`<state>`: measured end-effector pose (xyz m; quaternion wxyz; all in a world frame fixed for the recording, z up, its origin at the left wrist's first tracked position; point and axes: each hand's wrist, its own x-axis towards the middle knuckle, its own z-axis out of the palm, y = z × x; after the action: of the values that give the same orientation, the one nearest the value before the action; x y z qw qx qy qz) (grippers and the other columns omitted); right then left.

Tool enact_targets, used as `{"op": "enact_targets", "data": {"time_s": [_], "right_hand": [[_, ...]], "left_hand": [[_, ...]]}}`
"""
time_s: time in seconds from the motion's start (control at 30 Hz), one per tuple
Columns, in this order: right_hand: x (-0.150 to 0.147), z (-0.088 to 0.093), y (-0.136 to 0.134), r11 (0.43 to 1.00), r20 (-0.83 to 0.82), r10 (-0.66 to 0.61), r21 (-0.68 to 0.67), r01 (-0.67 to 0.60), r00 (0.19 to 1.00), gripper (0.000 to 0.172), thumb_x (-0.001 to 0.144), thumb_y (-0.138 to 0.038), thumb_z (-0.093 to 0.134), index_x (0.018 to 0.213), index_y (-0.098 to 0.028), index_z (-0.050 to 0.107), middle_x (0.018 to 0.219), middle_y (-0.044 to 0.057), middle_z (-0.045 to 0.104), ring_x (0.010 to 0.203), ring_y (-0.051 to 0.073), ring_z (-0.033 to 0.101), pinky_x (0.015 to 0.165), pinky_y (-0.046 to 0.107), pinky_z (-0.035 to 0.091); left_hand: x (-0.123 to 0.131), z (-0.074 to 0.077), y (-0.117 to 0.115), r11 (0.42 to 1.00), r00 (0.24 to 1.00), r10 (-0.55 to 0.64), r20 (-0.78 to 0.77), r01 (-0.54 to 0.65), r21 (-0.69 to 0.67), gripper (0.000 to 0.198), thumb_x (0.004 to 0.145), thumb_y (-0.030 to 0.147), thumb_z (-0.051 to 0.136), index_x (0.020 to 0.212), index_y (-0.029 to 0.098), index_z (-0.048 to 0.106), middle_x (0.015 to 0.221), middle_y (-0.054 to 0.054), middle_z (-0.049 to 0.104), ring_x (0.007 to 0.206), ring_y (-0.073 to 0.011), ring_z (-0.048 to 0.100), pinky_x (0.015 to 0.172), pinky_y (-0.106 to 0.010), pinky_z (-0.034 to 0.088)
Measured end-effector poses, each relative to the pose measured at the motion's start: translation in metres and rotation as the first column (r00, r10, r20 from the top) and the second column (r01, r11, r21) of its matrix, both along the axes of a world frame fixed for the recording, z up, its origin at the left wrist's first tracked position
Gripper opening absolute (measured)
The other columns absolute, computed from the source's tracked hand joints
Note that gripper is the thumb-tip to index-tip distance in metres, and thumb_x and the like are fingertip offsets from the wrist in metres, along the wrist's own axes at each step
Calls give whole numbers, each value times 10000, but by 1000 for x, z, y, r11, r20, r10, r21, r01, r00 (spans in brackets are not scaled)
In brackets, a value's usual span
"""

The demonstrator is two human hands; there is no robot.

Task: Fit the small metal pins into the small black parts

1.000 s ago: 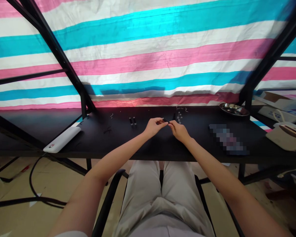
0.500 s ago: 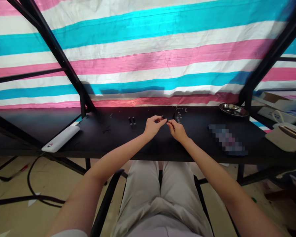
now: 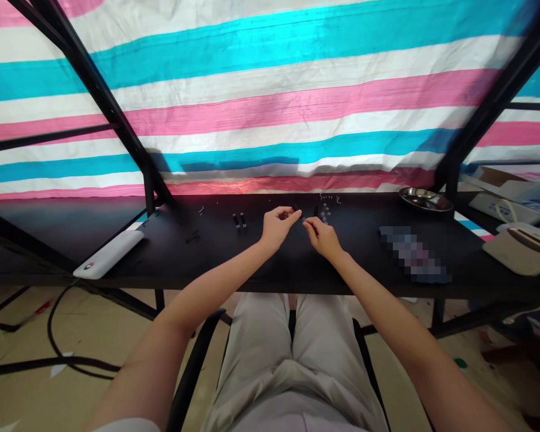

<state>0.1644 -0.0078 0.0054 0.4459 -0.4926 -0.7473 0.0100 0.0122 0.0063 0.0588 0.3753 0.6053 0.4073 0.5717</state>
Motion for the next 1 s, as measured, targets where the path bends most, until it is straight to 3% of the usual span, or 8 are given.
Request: {"op": "enact_targets", "data": {"time_s": [0.2, 0.53, 0.77, 0.87, 1.0], "right_hand": [[1, 0, -3, 1000, -18, 14, -1, -14, 1000, 382, 912, -472, 336, 936, -200, 603, 771, 48, 651, 626, 140, 592, 593, 227, 414], [3, -2, 0, 999, -10, -17, 51, 18, 1000, 380, 900, -453, 388, 1032, -193, 633, 847, 64, 668, 669, 139, 604, 650, 244, 457], [11, -2, 4, 997, 22, -71, 10, 71, 997, 291, 852, -403, 466, 915, -187, 650, 739, 35, 649, 601, 129, 563, 625, 249, 438], [23, -3, 9, 991, -43, -121, -70, 118, 992, 265, 816, -406, 509, 885, -196, 655, 739, 29, 662, 593, 130, 563, 621, 256, 442], [41, -6, 15, 956, -19, -192, -230, 183, 981, 188, 768, -366, 560, 816, -217, 664, 737, 17, 683, 630, 150, 597, 630, 272, 445]], "left_hand": [[-2, 3, 0, 1000, 999, 0, 35, 0, 13, 249, 629, 377, 717, 679, 139, 658, 666, -16, 604, 620, -107, 494, 635, -265, 424], [-3, 3, -2, 998, 996, -50, -79, 53, 40, 239, 632, 373, 718, 719, 152, 693, 680, -18, 624, 644, -121, 531, 656, -273, 438], [-12, 15, 23, 992, 979, 100, 176, -112, 61, 244, 653, 373, 706, 733, 144, 679, 671, -8, 623, 650, -112, 549, 659, -260, 442], [-12, 0, 28, 999, 994, 51, 96, -51, 2, 252, 615, 363, 734, 715, 140, 674, 651, -9, 622, 630, -117, 553, 646, -264, 447], [-1, -32, 27, 984, 981, -150, -122, 137, -111, 224, 585, 327, 755, 692, 143, 684, 661, -34, 650, 624, -137, 574, 648, -283, 459]]}}
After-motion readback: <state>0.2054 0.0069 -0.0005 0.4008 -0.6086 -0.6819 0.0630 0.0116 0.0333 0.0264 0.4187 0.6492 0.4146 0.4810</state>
